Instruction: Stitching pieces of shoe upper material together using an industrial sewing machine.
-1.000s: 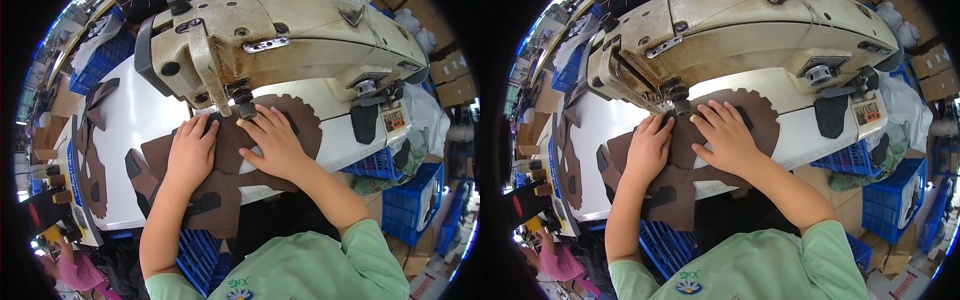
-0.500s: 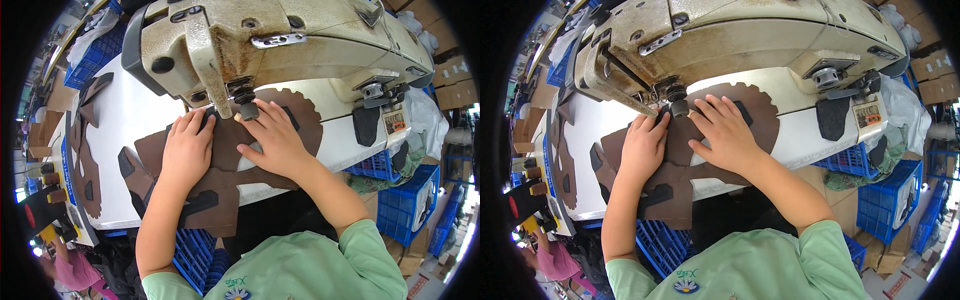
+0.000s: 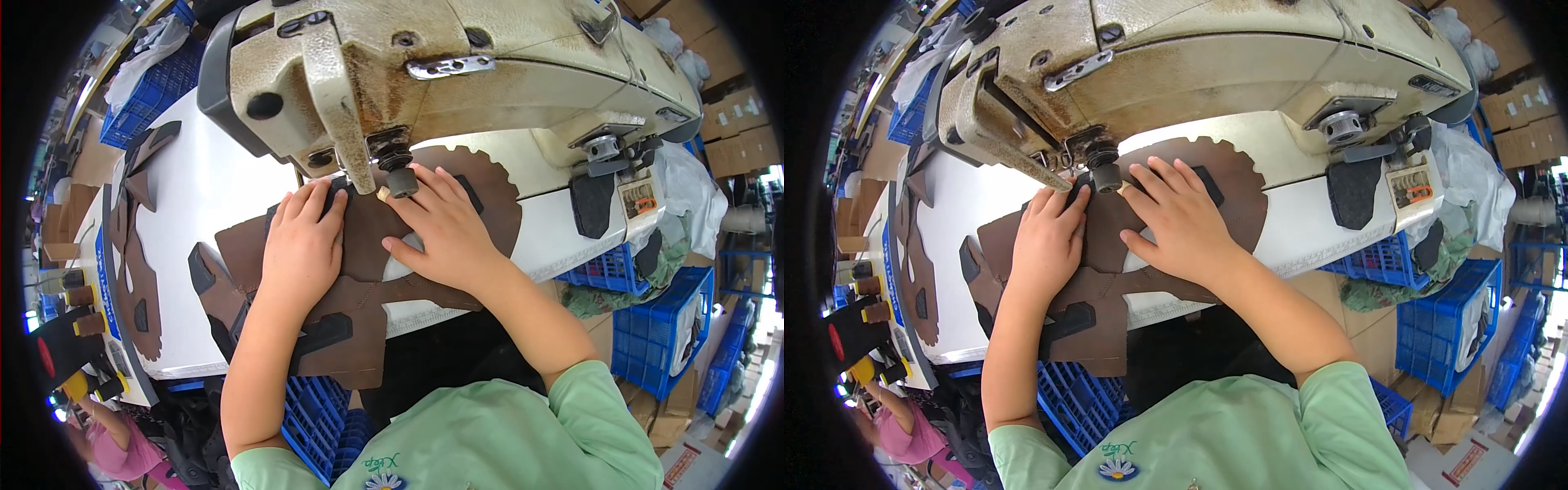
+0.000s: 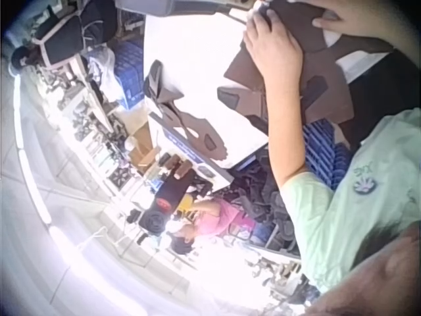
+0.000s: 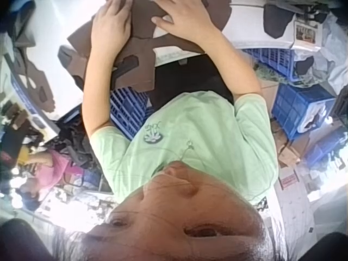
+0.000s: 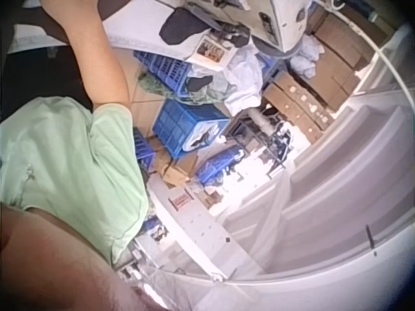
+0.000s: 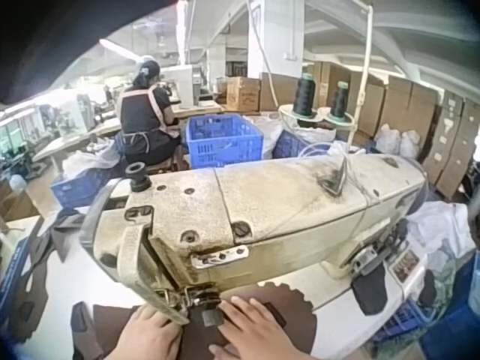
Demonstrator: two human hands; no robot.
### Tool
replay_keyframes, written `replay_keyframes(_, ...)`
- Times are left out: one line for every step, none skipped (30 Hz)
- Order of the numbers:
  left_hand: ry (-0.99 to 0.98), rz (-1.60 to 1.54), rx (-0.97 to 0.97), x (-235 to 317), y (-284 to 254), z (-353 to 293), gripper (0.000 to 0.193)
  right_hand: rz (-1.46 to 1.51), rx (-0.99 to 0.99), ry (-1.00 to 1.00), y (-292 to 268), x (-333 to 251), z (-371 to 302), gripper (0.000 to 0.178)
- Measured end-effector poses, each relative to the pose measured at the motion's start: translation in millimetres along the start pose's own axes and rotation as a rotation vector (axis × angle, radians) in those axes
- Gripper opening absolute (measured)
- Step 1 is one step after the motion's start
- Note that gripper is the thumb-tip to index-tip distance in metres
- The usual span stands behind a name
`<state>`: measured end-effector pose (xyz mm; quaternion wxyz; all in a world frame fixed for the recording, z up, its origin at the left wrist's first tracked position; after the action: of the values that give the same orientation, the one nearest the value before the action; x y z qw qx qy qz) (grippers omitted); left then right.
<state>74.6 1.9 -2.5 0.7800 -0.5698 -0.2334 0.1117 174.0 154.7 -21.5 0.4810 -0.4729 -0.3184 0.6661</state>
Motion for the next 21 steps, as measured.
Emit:
replay_keyframes(0.004,-0.001,-0.001,0.1,0.3,-0.1,0.035,-0.002,0.000,-0.002,-0.1,-0.3,-0.4,0.049)
replay_keyframes(0.004,-0.002,0.002,0.2,0.5,-0.1,0.035,-0.008,0.003,0.001,-0.1,-0.5,-0.8,0.049)
replay_keyframes(0.005,-0.002,0.004,0.4,0.7,0.0,0.035,-0.014,0.007,0.004,0.0,-0.3,-1.1,0.048)
replay_keyframes(0.007,-0.003,0.006,1.1,0.8,0.4,0.034,-0.017,0.007,0.004,0.1,-0.1,-1.3,0.048)
replay_keyframes(0.009,-0.005,0.008,1.4,0.7,0.6,0.034,-0.014,0.012,0.001,0.3,-0.1,-1.1,0.048)
replay_keyframes(0.000,0.000,0.002,1.0,0.4,0.6,0.034,-0.011,0.018,-0.002,0.4,-0.2,-0.8,0.048)
replay_keyframes(-0.007,0.001,-0.006,0.9,1.1,0.6,0.035,-0.015,0.015,0.004,0.1,-0.1,-1.0,0.048)
replay_keyframes(-0.003,-0.006,-0.008,0.8,1.2,0.8,0.035,-0.004,0.015,0.002,-0.7,-0.5,-0.6,0.049)
replay_keyframes(0.000,-0.002,-0.007,0.2,0.9,1.0,0.035,0.008,0.015,0.000,-1.1,-0.6,-0.4,0.050)
replay_keyframes(0.001,0.004,-0.007,0.0,-0.3,1.1,0.036,0.004,0.014,0.005,-1.0,-0.8,-0.1,0.050)
replay_keyframes(-0.011,0.003,-0.020,0.0,-0.7,1.1,0.036,0.004,0.014,0.001,-0.9,-1.3,0.1,0.050)
replay_keyframes(-0.007,-0.001,-0.022,0.5,-0.1,0.8,0.036,0.005,0.014,-0.004,-1.3,-1.4,-0.5,0.050)
replay_keyframes(-0.014,0.001,-0.030,-0.8,0.3,0.2,0.037,0.005,0.014,-0.001,-0.9,-1.1,-1.0,0.050)
replay_keyframes(-0.023,0.004,-0.038,-1.6,0.7,0.0,0.037,0.002,0.013,0.001,-0.3,-1.0,-1.3,0.050)
replay_keyframes(-0.022,0.004,-0.039,-1.4,0.9,0.4,0.037,0.001,0.011,0.003,0.2,-1.0,-1.4,0.050)
replay_keyframes(-0.015,0.004,-0.034,-1.0,0.7,0.5,0.037,0.004,0.012,0.003,0.0,-1.4,-1.4,0.050)
replay_keyframes(-0.009,0.005,-0.028,-0.8,0.3,0.4,0.037,0.001,0.013,0.004,-0.9,-1.3,-1.4,0.050)
replay_keyframes(-0.012,0.009,-0.029,-0.6,0.2,0.3,0.037,-0.003,0.015,0.004,-1.4,-1.6,-1.3,0.050)
replay_keyframes(-0.007,-0.002,-0.025,0.6,0.8,1.1,0.037,-0.001,0.015,0.003,-1.5,-1.1,-1.8,0.050)
replay_keyframes(-0.003,-0.013,-0.021,0.9,0.8,1.4,0.036,-0.005,0.012,0.004,-1.3,-0.5,-2.2,0.050)
replay_keyframes(-0.004,-0.011,-0.021,0.4,0.5,1.3,0.036,-0.010,0.010,0.005,-0.8,-0.4,-2.2,0.050)
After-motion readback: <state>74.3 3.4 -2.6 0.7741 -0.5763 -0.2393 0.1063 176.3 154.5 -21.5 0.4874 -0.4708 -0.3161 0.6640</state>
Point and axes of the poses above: each hand's wrist, its own z-axis towards the middle knuckle, its own y-axis out of the palm, x = y × z, the point moved 4 cm from there along z, towards the middle knuckle, and after that the axes turned 6 degrees about -z, right-handed, at the moved point
